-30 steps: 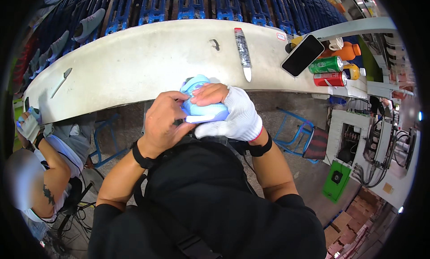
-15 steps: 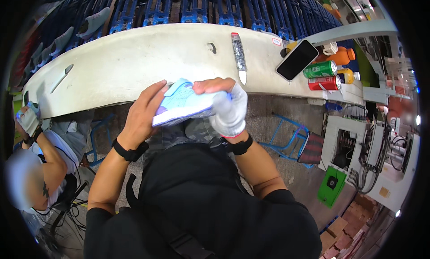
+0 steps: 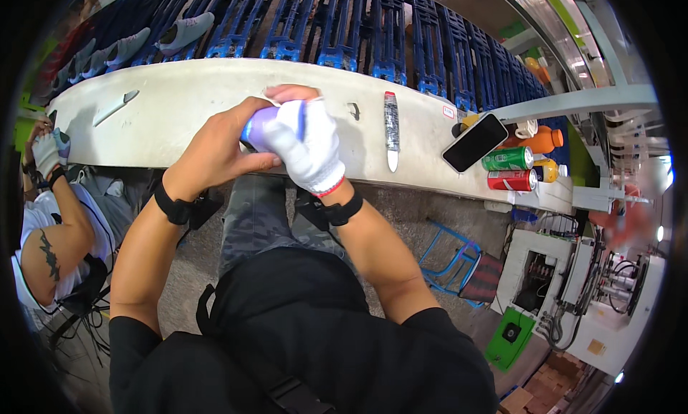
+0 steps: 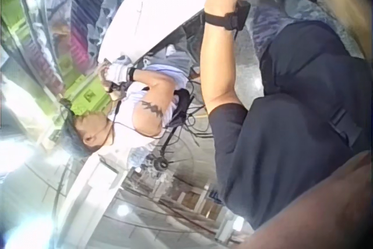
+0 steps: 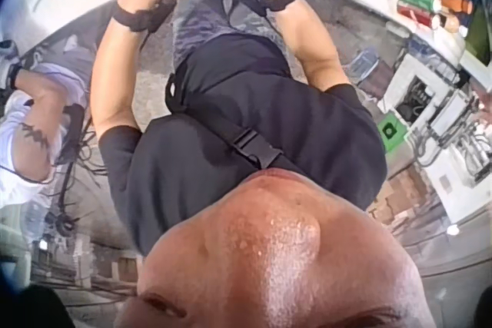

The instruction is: Assembling and inspecting shoe components on a production line.

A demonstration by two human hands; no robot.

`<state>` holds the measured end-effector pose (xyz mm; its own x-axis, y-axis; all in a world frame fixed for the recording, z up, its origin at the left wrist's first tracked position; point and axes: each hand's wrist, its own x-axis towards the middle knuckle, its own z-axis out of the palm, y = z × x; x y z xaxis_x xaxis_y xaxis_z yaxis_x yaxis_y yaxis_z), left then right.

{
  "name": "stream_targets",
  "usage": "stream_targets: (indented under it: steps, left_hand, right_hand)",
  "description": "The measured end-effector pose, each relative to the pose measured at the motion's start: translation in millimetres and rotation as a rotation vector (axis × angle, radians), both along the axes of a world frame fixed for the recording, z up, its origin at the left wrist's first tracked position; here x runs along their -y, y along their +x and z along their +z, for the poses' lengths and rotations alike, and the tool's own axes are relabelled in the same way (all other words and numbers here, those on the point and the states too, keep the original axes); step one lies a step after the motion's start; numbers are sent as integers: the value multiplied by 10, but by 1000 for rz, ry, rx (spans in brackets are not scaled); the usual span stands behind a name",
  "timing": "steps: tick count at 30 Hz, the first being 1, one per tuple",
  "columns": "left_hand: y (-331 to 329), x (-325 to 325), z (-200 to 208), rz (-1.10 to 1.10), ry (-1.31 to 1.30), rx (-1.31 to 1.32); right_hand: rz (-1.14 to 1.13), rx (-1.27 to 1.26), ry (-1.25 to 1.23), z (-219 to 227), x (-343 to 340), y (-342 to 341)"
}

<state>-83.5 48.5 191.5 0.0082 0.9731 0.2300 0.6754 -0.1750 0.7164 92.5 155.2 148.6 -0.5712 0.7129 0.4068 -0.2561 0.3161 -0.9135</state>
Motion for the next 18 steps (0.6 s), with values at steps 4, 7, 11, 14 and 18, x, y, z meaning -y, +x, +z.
stream_targets:
  steps: [4, 7, 11, 14, 18]
  left_hand:
    - [-94, -80, -55, 77, -108, 75]
    - [-59, -213, 20, 69, -82, 76]
    - [58, -444, 123, 1, -73, -130]
    - [277, -525, 220, 4, 20, -247]
    - [506, -553, 127, -34, 85, -248]
  right_hand:
    - [-19, -276, -228, -163, -48, -79]
    - [16, -124, -258, -30, -90, -23]
    - [-70, 167, -25, -37, -198, 57]
    - [-102, -32, -325, 39, -179, 157]
    - [-310, -159, -185, -51, -88, 305]
